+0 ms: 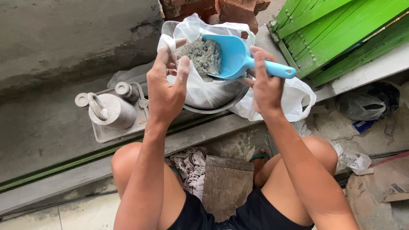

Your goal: Transferring grey powdery material from a large bag to a smaller bag using a blue plastic scoop.

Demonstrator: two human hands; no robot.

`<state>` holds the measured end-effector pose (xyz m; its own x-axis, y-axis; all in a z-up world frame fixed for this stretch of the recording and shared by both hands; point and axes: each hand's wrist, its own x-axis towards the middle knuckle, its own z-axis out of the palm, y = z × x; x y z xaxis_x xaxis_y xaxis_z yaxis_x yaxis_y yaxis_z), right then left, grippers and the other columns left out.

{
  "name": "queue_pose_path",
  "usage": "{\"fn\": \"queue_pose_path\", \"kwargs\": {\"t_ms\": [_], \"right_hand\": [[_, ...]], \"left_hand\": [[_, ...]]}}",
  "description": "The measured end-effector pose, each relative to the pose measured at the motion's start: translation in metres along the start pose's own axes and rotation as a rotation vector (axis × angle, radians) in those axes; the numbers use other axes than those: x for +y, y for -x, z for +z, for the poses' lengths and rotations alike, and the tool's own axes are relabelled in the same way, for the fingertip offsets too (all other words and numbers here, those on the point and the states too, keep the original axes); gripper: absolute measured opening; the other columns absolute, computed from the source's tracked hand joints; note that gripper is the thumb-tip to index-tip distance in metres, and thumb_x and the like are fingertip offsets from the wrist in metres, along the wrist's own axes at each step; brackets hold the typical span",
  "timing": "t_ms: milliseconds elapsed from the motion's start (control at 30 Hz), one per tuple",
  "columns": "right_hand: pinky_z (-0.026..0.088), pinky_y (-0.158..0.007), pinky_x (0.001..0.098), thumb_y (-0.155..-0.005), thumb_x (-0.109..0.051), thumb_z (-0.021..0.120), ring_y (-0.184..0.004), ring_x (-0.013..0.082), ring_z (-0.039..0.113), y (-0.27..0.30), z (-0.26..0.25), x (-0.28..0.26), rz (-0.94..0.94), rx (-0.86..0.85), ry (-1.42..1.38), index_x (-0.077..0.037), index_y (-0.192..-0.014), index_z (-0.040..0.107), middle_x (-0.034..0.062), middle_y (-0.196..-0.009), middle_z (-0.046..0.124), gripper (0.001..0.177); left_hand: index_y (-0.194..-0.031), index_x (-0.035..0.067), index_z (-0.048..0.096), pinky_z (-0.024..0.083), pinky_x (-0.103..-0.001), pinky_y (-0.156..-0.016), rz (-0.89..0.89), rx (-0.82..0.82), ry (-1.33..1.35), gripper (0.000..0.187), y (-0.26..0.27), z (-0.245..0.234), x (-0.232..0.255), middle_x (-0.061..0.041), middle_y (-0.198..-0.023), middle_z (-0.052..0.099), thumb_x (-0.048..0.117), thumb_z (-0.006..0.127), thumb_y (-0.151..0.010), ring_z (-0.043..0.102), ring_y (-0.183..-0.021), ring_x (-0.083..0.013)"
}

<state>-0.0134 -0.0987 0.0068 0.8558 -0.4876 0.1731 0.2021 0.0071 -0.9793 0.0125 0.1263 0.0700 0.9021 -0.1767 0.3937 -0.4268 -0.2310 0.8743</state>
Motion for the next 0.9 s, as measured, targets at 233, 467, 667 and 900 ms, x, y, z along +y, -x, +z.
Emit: {"fn": "queue_pose_path", "kwargs": {"t_ms": [233, 467, 667, 900], "right_hand": [[0.073, -0.07, 0.0416, -0.095, -0.046, 0.058, -0.094, 0.0281, 0.078, 0.0, -0.013, -0.022, 0.223, 0.058, -0.096, -0.017, -0.125, 0.066, 0.013, -0.125, 0.071, 0.042], [0.073, -0.077, 0.0548, -0.091, -0.046, 0.061, -0.098, 0.0372, 0.078, -0.003, -0.029, -0.033, 0.31, 0.081, -0.253, -0.015, -0.124, 0.066, 0.0129, -0.113, 0.07, 0.045], [0.071, -0.08, 0.0596, -0.085, -0.05, 0.063, -0.103, 0.0419, 0.077, -0.006, -0.037, -0.047, 0.339, 0.097, -0.312, -0.012, -0.129, 0.065, 0.0135, -0.113, 0.071, 0.058], [0.071, -0.084, 0.0601, -0.082, -0.051, 0.065, -0.103, 0.0433, 0.077, -0.004, -0.044, -0.058, 0.348, 0.097, -0.339, -0.012, -0.128, 0.066, 0.0157, -0.116, 0.071, 0.06]], "left_hand": [[-0.125, 0.006, 0.058, 0.051, -0.03, -0.074, -0.03, 0.15, 0.008, 0.046, -0.002, 0.005, -0.002, -0.008, -0.102, 0.068, 0.044, 0.049, -0.102, 0.059, -0.087, -0.0153], [-0.125, 0.013, 0.056, 0.05, -0.032, -0.083, -0.034, 0.249, 0.067, 0.042, 0.001, 0.01, 0.003, -0.004, -0.111, 0.063, 0.048, 0.049, -0.102, 0.057, -0.094, -0.0133], [-0.118, 0.014, 0.053, 0.047, -0.032, -0.082, -0.015, 0.321, 0.096, 0.035, 0.002, 0.013, 0.007, -0.002, -0.109, 0.058, 0.046, 0.048, -0.103, 0.056, -0.095, -0.0135], [-0.11, 0.01, 0.05, 0.041, -0.027, -0.076, 0.139, 0.466, 0.246, 0.017, 0.009, 0.03, 0.011, -0.002, -0.103, 0.049, 0.026, 0.047, -0.106, 0.042, -0.082, -0.01]]}}
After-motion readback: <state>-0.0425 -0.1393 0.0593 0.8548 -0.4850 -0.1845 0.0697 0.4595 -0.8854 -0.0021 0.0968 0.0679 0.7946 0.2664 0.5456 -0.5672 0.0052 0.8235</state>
